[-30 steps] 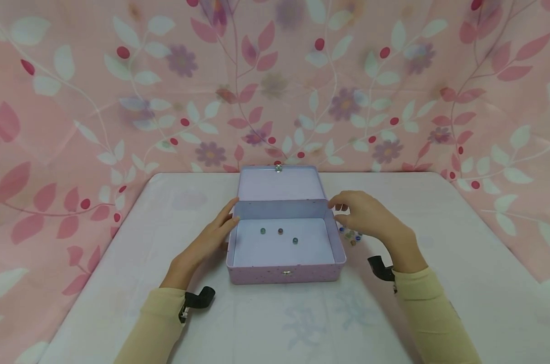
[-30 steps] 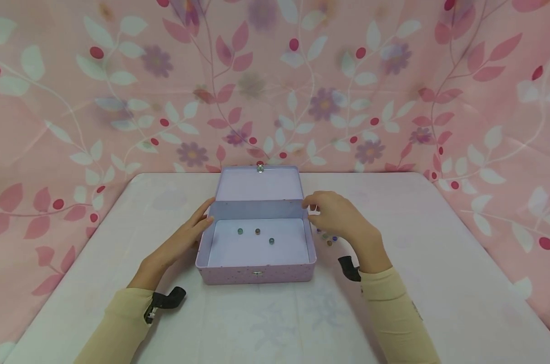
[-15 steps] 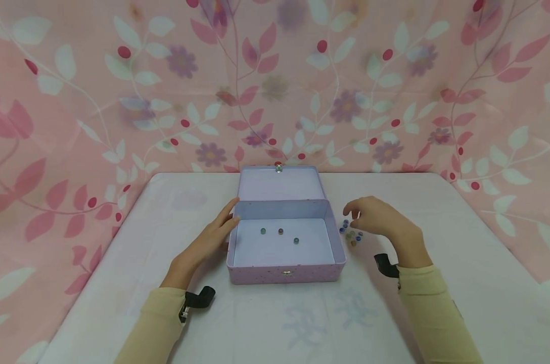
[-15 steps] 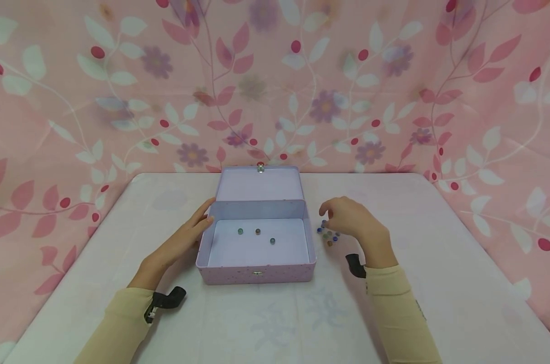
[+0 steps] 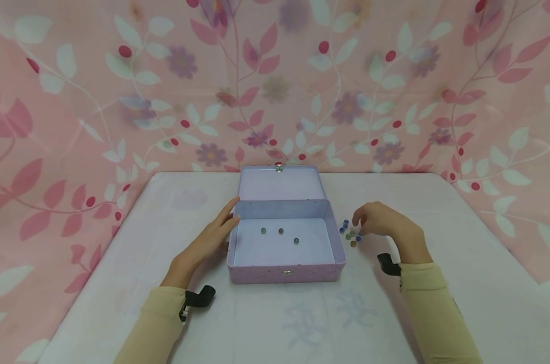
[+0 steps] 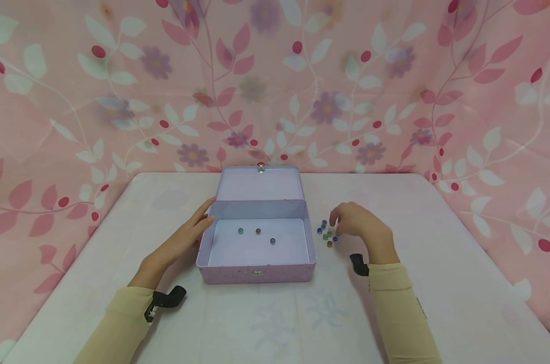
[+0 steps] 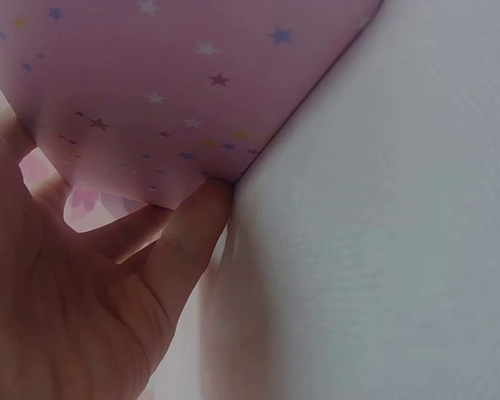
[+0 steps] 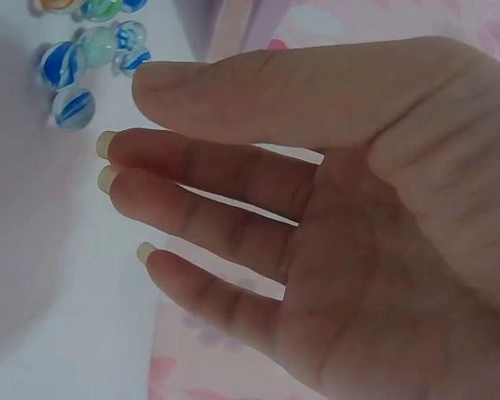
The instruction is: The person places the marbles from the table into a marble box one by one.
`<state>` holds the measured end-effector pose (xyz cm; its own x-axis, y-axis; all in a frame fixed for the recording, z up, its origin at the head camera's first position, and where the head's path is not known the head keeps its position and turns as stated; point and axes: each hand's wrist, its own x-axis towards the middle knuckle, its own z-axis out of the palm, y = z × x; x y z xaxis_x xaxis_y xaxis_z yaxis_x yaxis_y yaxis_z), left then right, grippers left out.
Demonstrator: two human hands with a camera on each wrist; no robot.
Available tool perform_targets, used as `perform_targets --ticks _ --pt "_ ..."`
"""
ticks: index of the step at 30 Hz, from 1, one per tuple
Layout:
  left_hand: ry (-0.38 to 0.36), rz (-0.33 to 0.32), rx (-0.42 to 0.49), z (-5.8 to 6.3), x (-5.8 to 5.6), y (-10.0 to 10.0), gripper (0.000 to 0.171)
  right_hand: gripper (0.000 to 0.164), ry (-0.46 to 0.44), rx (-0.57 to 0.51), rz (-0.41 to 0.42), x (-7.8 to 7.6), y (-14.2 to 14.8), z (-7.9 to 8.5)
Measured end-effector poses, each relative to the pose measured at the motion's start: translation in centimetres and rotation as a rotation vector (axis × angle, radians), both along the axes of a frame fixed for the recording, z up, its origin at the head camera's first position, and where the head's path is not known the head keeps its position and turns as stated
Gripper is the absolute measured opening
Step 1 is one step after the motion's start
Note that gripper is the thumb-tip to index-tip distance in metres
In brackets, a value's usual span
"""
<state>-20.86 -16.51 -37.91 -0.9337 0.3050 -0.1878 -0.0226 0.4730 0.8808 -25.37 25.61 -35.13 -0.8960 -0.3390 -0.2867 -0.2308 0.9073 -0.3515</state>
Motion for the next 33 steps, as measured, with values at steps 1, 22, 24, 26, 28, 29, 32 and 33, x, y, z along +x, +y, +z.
perform_targets --ticks 1,22,24,26,28,29,32,33 --pt "0.0 0.0 0.001 -0.1 -0.1 0.0 0.065 0.028 -0.006 0.001 -0.003 -0.1 0.1 -0.2" --pt "0.054 0.015 0.006 -3.8 -2.1 -0.8 0.058 0.026 0.033 -0.036 0.042 -1.2 0.8 -2.6" --pt "0.053 0.016 0.002 -3.8 -2.1 -0.8 0.059 0.024 0.028 -0.043 0.028 -1.3 0.7 -2.7" --pt "0.049 0.015 0.003 -3.9 -2.1 -0.9 0.061 0.024 0.029 -0.048 0.022 -1.3 0.7 -2.8" --pt "0.044 0.015 0.01 -3.9 -2.1 -0.9 0.061 0.024 0.028 -0.049 0.013 -1.3 0.6 -2.9" --pt "0.041 0.017 0.013 -3.9 -2.1 -0.9 0.062 0.024 0.029 -0.047 0.013 -1.3 0.6 -2.9" --pt "0.034 0.017 0.019 -3.8 -2.1 -0.8 0.062 0.022 0.024 -0.042 0.009 -1.3 0.5 -2.9" --pt "0.03 0.016 0.02 -3.7 -2.0 -0.8 0.062 0.021 0.024 -0.039 0.01 -1.3 0.4 -2.9"
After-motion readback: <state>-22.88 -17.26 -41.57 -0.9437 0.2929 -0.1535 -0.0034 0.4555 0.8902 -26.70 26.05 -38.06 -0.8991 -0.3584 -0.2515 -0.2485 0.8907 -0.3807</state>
